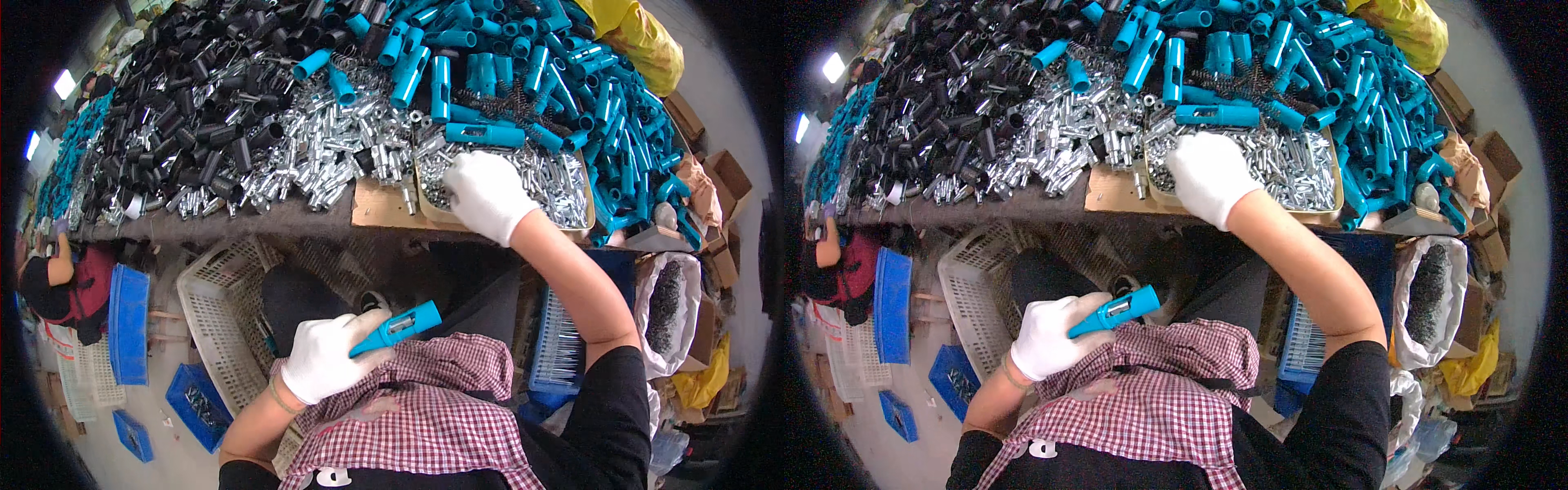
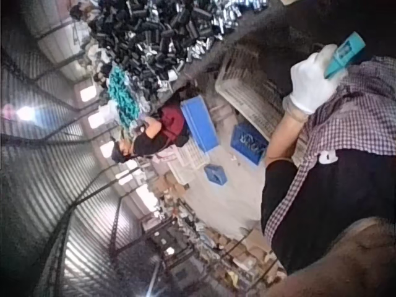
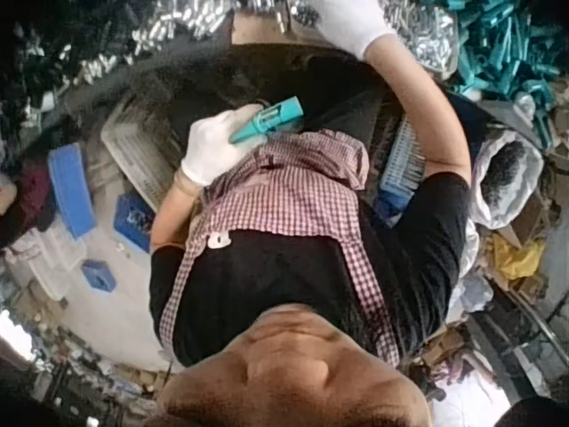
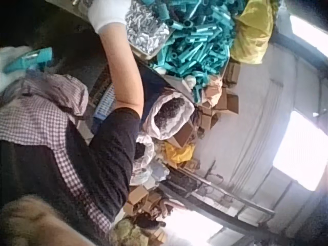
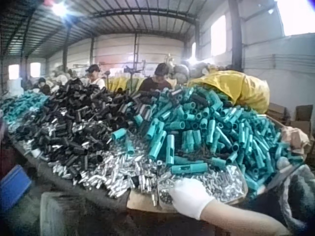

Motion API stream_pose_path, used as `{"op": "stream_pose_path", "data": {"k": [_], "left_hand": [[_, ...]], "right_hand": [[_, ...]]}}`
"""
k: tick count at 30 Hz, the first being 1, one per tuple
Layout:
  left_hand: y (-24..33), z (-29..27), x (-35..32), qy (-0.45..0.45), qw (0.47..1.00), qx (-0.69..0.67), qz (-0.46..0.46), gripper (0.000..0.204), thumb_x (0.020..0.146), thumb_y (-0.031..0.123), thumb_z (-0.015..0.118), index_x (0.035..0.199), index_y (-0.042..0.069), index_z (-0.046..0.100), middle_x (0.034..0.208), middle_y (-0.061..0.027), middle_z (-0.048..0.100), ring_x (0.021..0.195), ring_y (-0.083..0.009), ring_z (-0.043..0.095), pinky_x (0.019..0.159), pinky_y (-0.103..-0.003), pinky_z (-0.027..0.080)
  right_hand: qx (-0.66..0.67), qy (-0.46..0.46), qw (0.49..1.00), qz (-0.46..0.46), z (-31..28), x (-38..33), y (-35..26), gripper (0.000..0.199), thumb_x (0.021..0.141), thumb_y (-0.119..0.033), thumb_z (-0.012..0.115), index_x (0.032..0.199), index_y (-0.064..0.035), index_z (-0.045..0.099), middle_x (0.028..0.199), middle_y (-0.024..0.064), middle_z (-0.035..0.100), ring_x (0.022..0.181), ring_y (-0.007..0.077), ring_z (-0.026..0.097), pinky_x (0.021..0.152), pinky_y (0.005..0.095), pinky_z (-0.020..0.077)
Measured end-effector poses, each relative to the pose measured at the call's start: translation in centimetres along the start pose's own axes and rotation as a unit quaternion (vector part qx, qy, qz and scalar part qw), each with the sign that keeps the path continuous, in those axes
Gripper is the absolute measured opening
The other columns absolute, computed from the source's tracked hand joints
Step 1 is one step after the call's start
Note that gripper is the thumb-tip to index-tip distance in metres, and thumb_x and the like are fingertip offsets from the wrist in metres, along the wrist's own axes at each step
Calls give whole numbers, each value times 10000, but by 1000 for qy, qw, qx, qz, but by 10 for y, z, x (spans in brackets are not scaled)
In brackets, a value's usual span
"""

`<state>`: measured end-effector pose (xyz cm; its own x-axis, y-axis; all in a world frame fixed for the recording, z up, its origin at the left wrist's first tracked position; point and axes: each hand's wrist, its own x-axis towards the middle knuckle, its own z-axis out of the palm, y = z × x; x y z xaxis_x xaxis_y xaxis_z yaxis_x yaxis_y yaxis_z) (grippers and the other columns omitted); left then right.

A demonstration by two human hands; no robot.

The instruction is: The person assembles tools by inserting metal pins, springs, and cylinders into plastic housings and sleeves by hand, then places the assembled components into a basket.

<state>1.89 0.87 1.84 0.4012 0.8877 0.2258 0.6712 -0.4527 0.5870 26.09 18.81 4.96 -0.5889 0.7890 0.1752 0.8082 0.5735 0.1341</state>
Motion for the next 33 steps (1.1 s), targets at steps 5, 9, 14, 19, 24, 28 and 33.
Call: {"op": "stream_pose_path", "data": {"k": [5,9,14,19,24,28,33], "left_hand": [[-8,-2,-4,17,1000,14,-22,422,689,293,825,1043,106,691,742,-116,668,662,-301,672,596,-369,527],[-10,-3,-1,5,999,32,16,418,720,332,789,1055,109,676,701,-82,645,622,-261,671,563,-355,529],[-8,-2,-2,-1,999,29,26,424,729,350,783,1047,91,675,723,-76,656,624,-250,673,557,-350,532],[-9,-1,-5,-12,999,47,5,409,689,308,796,1005,74,687,739,-91,663,630,-269,670,569,-360,530],[-14,11,-6,-21,996,77,36,436,706,340,776,1044,87,667,720,-71,640,611,-255,659,545,-366,520],[-4,2,-7,-26,998,59,26,410,687,301,801,1003,72,675,684,-78,614,598,-268,645,542,-353,511],[2,-3,-2,-40,996,51,65,413,694,315,800,1014,88,668,667,-62,595,578,-240,636,520,-342,496]], "right_hand": [[164,112,980,1,-24,-25,-13,76,805,-110,598,841,-54,633,861,142,626,857,346,624,768,435,503],[384,-28,899,-210,-26,-50,-63,84,781,-154,663,843,-107,629,835,89,606,851,315,610,771,427,477],[397,2,876,-273,-7,-56,-81,126,747,-186,704,813,-130,612,811,40,586,838,253,588,749,391,460],[192,-20,921,-338,-24,-53,-95,119,800,-197,614,803,-79,624,763,70,592,774,259,596,713,377,470],[77,-72,980,-171,-23,-80,-143,139,731,-161,628,774,-29,641,730,139,625,704,276,629,616,412,483],[357,-181,901,-165,-6,-47,-83,401,789,-384,673,906,0,685,777,210,653,783,387,668,758,432,539],[623,-487,608,-62,41,-54,-67,591,869,-552,656,1002,23,685,748,28,596,665,131,597,584,266,534]]}}
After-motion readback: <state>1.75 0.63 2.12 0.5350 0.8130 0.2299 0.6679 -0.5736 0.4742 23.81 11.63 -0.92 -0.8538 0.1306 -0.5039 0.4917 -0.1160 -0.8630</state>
